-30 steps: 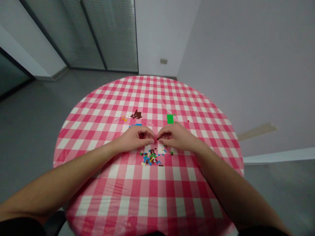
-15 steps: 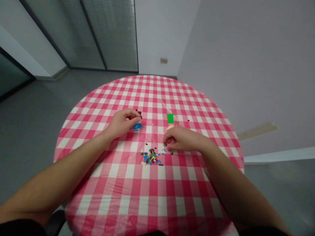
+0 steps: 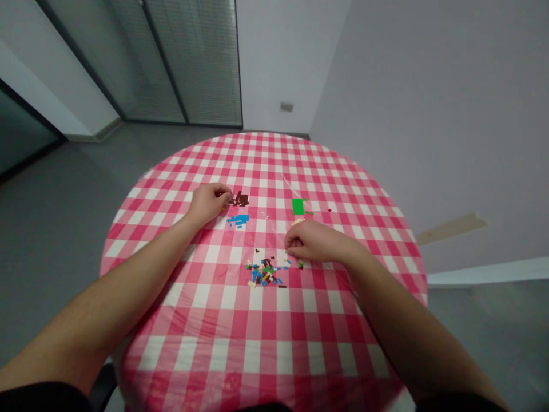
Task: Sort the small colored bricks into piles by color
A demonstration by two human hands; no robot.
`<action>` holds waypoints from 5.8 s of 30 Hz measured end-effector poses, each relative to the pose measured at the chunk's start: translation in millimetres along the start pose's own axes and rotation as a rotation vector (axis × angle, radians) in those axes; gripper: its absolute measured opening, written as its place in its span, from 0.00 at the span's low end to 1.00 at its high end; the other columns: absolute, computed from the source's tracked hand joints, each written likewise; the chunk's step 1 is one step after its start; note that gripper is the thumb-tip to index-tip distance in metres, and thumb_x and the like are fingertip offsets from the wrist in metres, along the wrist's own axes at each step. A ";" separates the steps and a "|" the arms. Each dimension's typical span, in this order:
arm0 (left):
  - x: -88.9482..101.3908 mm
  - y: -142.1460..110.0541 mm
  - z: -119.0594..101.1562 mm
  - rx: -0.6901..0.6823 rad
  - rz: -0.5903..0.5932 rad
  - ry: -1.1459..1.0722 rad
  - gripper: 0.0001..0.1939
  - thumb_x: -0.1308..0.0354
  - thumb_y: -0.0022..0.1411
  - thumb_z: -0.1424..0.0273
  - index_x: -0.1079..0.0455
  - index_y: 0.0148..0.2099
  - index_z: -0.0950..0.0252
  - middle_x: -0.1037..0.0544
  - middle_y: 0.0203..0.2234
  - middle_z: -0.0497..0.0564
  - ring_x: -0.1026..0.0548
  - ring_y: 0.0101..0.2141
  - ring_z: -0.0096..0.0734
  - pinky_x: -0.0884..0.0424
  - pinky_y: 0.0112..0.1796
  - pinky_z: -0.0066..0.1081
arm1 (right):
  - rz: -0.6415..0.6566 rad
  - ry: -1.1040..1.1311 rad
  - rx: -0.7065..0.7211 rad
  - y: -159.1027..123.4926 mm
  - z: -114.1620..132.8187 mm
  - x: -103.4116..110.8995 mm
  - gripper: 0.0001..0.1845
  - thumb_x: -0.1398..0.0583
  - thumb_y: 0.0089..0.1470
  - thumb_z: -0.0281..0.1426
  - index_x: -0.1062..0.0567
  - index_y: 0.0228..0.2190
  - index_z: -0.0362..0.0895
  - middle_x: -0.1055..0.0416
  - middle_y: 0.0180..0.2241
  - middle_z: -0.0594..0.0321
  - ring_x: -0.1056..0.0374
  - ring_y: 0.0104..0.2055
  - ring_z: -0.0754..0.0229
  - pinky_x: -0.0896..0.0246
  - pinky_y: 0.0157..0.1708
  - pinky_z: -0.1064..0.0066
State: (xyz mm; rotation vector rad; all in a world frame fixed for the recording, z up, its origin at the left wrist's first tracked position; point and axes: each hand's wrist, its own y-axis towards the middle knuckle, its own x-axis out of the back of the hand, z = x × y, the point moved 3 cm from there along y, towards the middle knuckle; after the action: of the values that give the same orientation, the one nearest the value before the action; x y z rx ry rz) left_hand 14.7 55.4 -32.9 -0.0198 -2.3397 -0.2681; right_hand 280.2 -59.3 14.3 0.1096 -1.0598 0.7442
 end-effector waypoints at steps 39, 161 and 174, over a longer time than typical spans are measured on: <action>13.9 -4.8 3.6 -0.177 0.073 0.160 0.19 0.45 0.60 0.56 0.20 0.30 0.64 0.19 0.29 0.56 0.24 0.31 0.41 0.33 0.33 0.35 | 0.200 -0.022 -0.125 -18.1 -1.9 14.7 0.07 0.39 0.48 0.21 0.22 0.24 0.42 0.24 0.25 0.63 0.32 0.26 0.63 0.45 0.26 0.72; 5.1 -3.4 -10.7 -0.157 0.074 0.101 0.17 0.46 0.58 0.71 0.16 0.42 0.65 0.15 0.33 0.55 0.22 0.31 0.37 0.32 0.33 0.31 | -0.435 -0.042 -0.189 140.1 4.3 25.7 0.14 0.42 0.57 0.22 0.16 0.36 0.40 0.18 0.38 0.53 0.26 0.38 0.57 0.38 0.38 0.70; 4.4 -8.5 -13.2 -0.158 0.059 0.093 0.17 0.46 0.59 0.69 0.17 0.42 0.66 0.15 0.36 0.55 0.22 0.34 0.39 0.30 0.34 0.31 | 0.109 -0.089 -0.009 61.7 48.0 -2.4 0.02 0.35 0.48 0.26 0.20 0.28 0.42 0.23 0.25 0.61 0.32 0.25 0.63 0.46 0.25 0.71</action>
State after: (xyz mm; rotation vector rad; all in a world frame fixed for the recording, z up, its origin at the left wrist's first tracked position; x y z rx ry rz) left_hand 20.1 44.1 -22.3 -0.1500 -2.2169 -0.4157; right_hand 206.4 -34.2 20.7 0.0783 -1.1606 0.8391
